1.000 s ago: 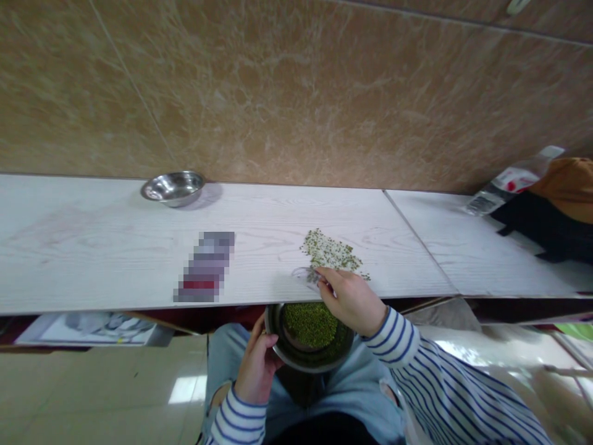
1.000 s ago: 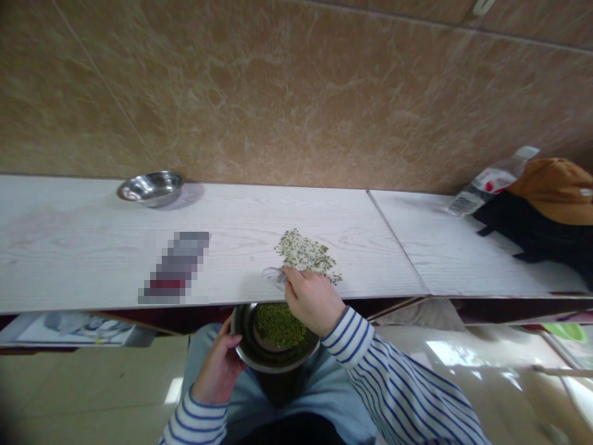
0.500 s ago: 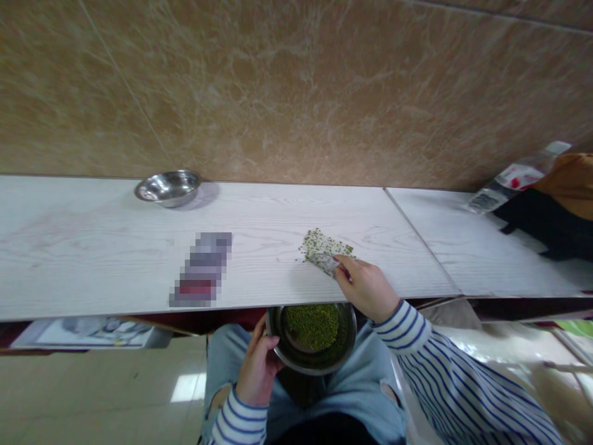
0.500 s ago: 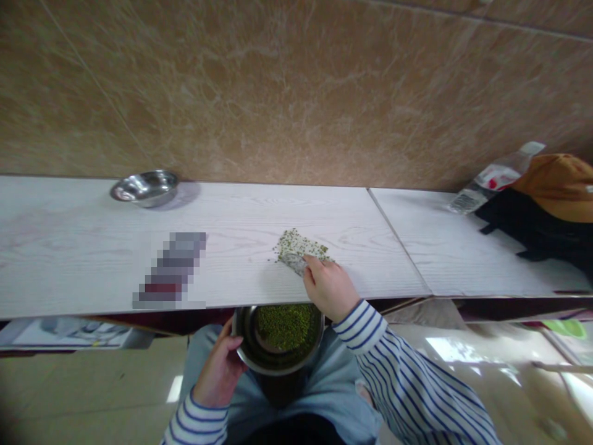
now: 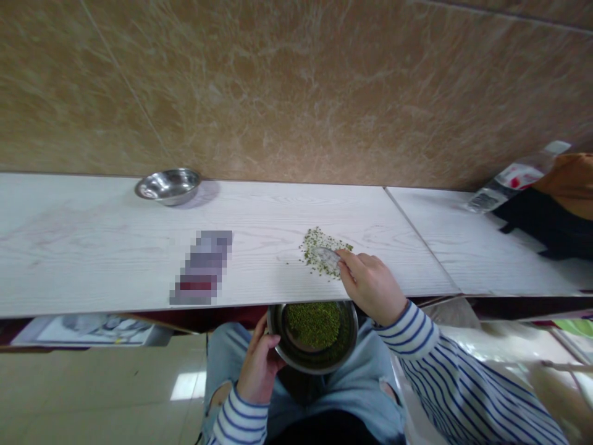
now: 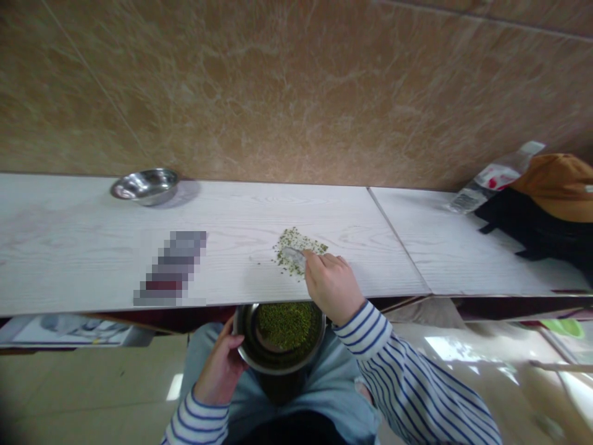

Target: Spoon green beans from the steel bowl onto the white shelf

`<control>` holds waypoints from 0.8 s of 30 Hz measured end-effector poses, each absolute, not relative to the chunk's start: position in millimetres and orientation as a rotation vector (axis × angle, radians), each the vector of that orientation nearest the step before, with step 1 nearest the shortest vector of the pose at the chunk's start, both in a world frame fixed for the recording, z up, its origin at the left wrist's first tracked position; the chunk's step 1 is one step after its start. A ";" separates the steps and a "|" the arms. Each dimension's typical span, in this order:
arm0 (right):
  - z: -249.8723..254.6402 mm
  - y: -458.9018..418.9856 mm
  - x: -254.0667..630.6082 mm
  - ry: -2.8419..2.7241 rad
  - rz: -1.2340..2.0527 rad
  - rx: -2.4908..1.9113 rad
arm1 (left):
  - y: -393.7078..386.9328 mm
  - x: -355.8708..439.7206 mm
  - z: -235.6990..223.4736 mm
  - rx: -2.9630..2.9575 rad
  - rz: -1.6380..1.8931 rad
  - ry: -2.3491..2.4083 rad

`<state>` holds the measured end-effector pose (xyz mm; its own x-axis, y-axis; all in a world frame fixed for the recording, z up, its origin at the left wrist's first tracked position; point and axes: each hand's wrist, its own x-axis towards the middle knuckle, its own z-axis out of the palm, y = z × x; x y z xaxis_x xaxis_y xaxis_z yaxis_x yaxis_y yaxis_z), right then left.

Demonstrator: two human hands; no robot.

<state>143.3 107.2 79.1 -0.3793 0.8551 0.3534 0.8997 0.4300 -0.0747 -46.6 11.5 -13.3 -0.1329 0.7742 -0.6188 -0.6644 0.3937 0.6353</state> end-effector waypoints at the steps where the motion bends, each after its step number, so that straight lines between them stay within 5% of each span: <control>1: 79.0 106.9 140.5 -2.380 -0.222 -1.497 | 11.3 -47.0 -13.4 0.123 1.243 1.165; 24: 76.4 106.6 114.3 -2.585 -0.471 -1.426 | 11.0 -50.6 -13.8 0.105 1.259 1.106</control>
